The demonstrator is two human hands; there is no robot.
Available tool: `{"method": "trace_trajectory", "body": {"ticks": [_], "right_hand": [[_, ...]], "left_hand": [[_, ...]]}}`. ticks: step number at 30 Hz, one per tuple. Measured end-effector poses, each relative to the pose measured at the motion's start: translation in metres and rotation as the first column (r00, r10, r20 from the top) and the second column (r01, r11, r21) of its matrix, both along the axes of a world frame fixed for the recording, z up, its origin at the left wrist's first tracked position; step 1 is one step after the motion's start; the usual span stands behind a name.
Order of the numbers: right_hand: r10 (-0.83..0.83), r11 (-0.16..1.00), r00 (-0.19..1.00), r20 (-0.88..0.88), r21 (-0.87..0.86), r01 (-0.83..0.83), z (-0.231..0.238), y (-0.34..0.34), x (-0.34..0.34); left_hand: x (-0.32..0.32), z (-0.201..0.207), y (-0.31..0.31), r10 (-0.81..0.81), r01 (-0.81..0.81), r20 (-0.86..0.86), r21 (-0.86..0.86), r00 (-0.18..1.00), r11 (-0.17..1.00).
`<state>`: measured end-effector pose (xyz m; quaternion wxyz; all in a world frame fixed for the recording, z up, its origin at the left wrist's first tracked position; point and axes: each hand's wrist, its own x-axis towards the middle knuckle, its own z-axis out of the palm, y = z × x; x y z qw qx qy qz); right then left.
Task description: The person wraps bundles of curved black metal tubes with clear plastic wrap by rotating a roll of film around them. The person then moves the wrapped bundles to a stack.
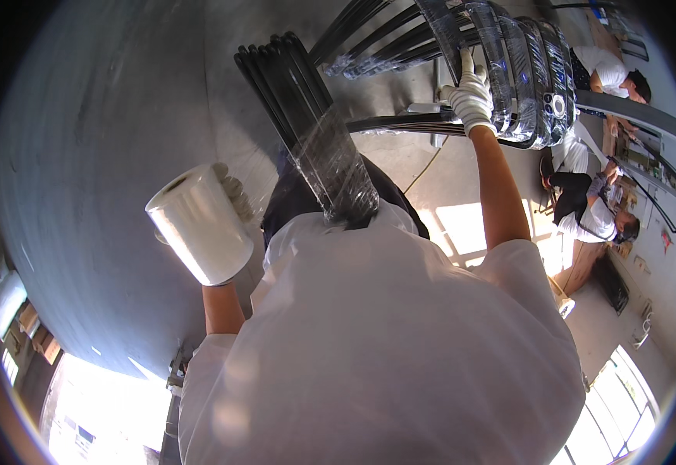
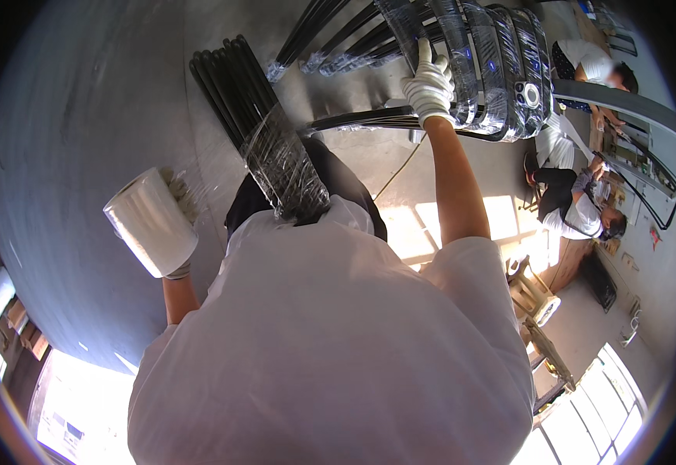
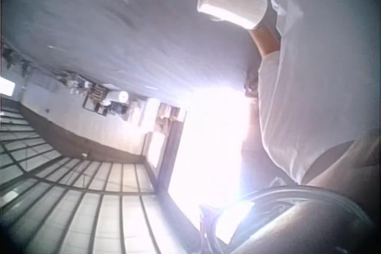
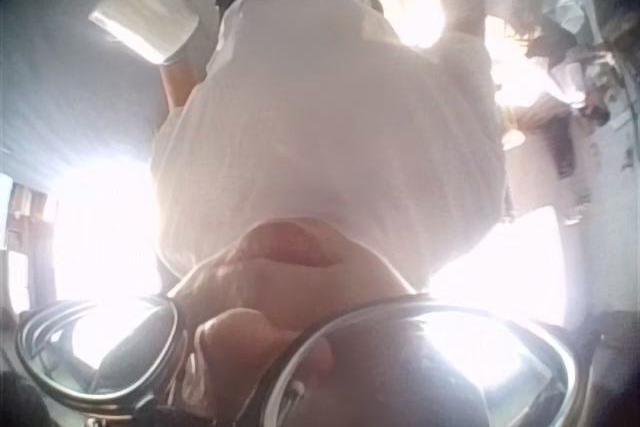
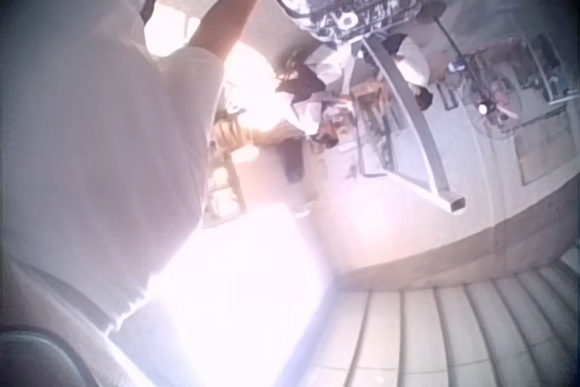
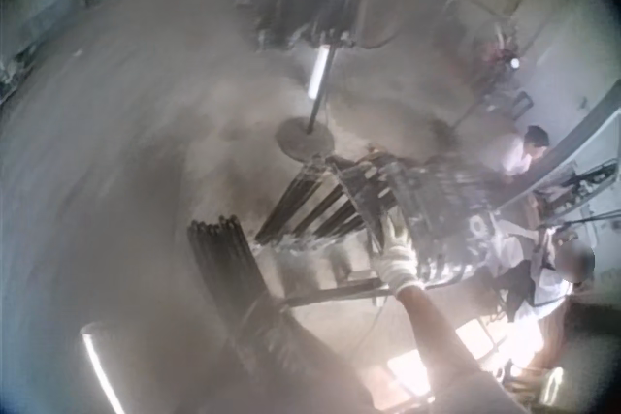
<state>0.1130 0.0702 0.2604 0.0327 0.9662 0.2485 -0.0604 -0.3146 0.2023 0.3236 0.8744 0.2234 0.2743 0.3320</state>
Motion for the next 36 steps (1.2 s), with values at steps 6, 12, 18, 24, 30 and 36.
{"method": "trace_trajectory", "body": {"ticks": [6,12,18,24,30,36], "right_hand": [[0.346,0.754,0.706,-0.618,0.631,0.182,0.114,-0.006,-0.151],[0.555,0.509,0.452,-0.699,0.715,0.480,0.109,-0.007,-0.229],[0.643,0.349,0.172,-0.746,0.486,0.801,0.127,-0.030,-0.202],[0.583,0.244,0.029,-0.812,0.209,0.947,0.118,-0.065,-0.194],[0.547,0.225,0.008,-0.837,0.157,0.962,0.077,-0.107,-0.167],[0.391,0.339,-0.155,-0.907,-0.015,0.941,-0.025,-0.141,-0.139]], "left_hand": [[0.008,0.002,-0.011,-0.103,0.147,0.224,-0.192,0.969,0.970],[0.058,0.051,-0.033,-0.411,0.460,-0.300,0.113,0.861,0.881],[0.103,0.017,0.041,-0.669,0.869,-0.568,0.411,0.479,0.275],[0.167,0.006,0.038,0.176,0.429,-0.867,0.048,0.466,-0.902],[0.189,0.003,0.046,0.109,0.187,-0.925,-0.043,0.363,-0.981],[0.181,-0.006,0.064,-0.044,0.220,-0.899,0.153,0.436,-0.963]]}}
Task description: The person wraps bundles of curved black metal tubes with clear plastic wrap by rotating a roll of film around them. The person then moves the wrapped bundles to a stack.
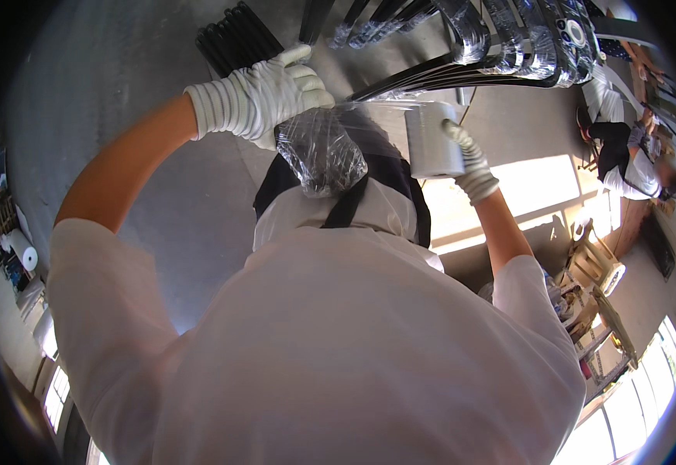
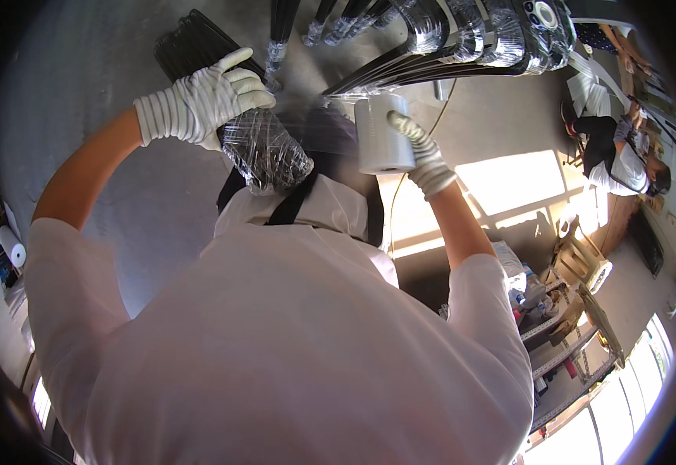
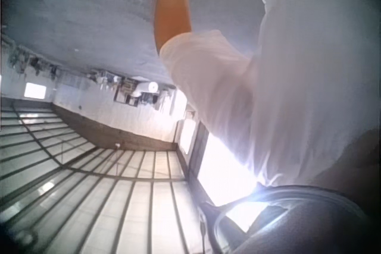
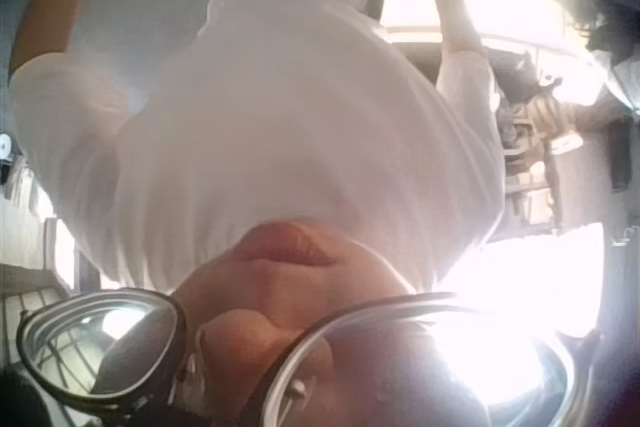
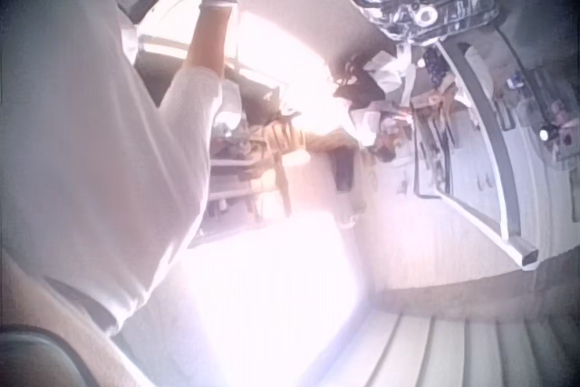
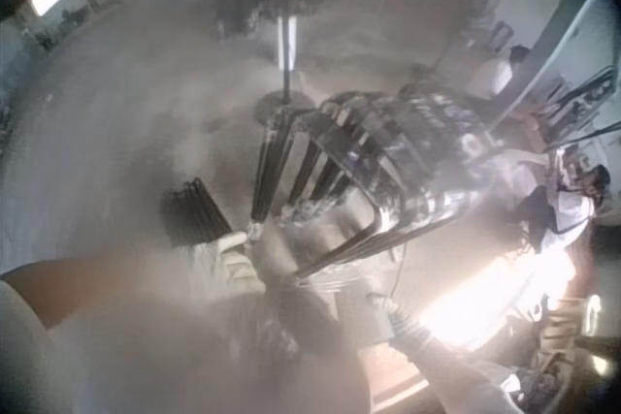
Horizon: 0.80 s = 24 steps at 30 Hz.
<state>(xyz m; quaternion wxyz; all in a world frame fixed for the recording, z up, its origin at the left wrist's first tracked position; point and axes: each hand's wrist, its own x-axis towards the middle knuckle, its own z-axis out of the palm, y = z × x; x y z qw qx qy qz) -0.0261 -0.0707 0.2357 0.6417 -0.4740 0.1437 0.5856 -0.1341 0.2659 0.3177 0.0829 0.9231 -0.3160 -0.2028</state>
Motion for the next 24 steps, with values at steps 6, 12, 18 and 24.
{"method": "trace_trajectory", "body": {"ticks": [6,12,18,24], "right_hand": [[0.618,0.783,0.522,0.587,-0.405,-0.473,-0.159,0.090,-0.029],[0.745,0.088,-0.380,0.549,-0.645,-0.759,-0.033,0.197,-0.073],[0.564,-0.044,-0.609,0.557,-0.717,-0.696,-0.121,0.164,-0.150],[0.504,-0.107,-0.675,0.540,-0.736,-0.669,-0.135,0.152,-0.156]], "left_hand": [[0.004,0.013,-0.009,0.033,-0.033,-0.068,-0.001,0.997,0.999],[-0.050,-0.007,-0.021,0.492,-0.439,0.419,-0.223,0.763,0.870],[-0.146,-0.026,-0.124,0.371,-0.201,-0.519,-0.354,-0.770,-0.913],[-0.212,-0.034,-0.155,0.049,-0.051,-0.995,-0.045,-0.087,-0.998]]}}
